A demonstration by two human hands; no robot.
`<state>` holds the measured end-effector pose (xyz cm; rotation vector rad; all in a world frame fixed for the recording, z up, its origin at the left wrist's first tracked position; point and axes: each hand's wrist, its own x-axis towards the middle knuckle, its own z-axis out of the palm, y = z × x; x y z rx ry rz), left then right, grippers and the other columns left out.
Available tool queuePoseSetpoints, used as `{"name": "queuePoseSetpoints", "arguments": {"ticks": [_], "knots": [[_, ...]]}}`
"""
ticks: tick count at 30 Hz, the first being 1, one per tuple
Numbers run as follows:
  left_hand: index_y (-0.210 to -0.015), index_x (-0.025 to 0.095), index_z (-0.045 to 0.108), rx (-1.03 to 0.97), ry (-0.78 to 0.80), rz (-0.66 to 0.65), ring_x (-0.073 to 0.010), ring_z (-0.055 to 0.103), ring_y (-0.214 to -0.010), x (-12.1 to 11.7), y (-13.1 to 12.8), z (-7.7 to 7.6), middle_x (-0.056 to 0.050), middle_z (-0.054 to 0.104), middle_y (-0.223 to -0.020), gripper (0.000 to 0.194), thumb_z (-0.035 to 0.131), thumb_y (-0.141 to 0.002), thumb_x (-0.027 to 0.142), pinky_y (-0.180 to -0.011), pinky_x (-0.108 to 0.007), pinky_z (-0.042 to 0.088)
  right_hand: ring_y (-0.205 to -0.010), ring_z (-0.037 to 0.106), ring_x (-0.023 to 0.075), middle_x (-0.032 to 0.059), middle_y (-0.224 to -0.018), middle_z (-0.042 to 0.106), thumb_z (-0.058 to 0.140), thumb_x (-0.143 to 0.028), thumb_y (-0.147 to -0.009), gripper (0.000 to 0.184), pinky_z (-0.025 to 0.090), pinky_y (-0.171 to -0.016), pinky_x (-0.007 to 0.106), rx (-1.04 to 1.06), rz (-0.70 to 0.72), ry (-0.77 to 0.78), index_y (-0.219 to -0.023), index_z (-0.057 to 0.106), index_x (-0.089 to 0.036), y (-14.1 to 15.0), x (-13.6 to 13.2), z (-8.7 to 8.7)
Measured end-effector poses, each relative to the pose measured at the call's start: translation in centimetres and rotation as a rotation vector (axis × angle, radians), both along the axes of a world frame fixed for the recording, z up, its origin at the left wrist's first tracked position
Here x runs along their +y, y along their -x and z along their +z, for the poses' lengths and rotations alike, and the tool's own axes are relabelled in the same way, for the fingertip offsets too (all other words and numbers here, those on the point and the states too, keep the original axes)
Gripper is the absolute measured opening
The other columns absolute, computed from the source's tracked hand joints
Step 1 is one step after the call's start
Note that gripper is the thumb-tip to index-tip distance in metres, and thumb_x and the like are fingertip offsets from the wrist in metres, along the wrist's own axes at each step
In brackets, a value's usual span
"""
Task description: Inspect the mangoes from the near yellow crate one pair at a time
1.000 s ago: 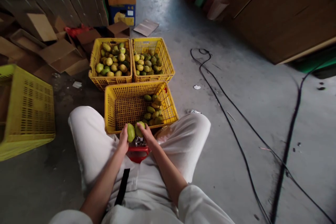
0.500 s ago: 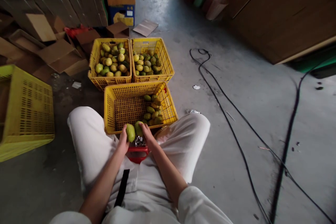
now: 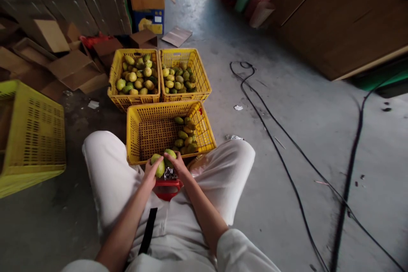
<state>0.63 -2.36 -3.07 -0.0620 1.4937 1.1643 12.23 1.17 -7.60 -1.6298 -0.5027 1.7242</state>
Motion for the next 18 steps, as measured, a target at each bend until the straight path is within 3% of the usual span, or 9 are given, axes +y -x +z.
{"name": "queuePoseSetpoints", "arguments": {"ticks": [5,10,14,18], "knots": [[-0.095,0.02,0.071,0.005,0.02,0.01,-0.017,0.075,-0.077,0.2,-0.2,0.7,-0.001,0.078,-0.086,0.034,0.096,-0.072,0.015,-0.08,-0.028,0.058,-0.084,0.071,0.0234,-0.0007,-0.083,0.073,0.091,-0.066,-0.057,0.061,0.057,-0.079,0.035,0.052,-0.001,-0.004,-0.095,0.064,-0.026,-0.2,0.0,-0.4],[-0.09,0.022,0.071,0.011,0.028,0.021,-0.0189,0.076,-0.08,0.3,-0.5,2.3,-0.002,0.077,-0.084,0.027,0.092,-0.074,0.013,-0.083,-0.029,0.061,-0.085,0.071,0.0233,-0.0003,-0.086,0.074,0.091,-0.067,-0.055,0.064,0.057,-0.08,0.035,0.072,0.004,-0.027,-0.097,0.066,-0.026,-0.2,-0.1,-0.2],[-0.087,0.025,0.074,0.031,-0.044,-0.016,-0.0275,0.08,-0.105,-0.2,0.5,3.7,-0.005,0.08,-0.089,0.027,0.087,-0.071,0.008,-0.092,-0.033,0.065,-0.085,0.071,0.024,-0.0015,-0.086,0.074,0.097,-0.06,-0.048,0.07,0.057,-0.079,0.036,0.017,-0.04,-0.02,-0.1,0.062,-0.028,-0.1,-0.2,0.3],[-0.087,0.026,0.075,0.052,-0.095,0.01,-0.0312,0.074,-0.13,-0.6,1.1,4.6,-0.008,0.082,-0.097,0.032,0.081,-0.068,0.0,-0.106,-0.034,0.062,-0.088,0.073,0.0244,0.0005,-0.088,0.076,0.094,-0.063,-0.053,0.065,0.058,-0.08,0.036,0.067,-0.044,-0.005,-0.098,0.065,-0.026,-0.1,-0.1,1.0]]}}
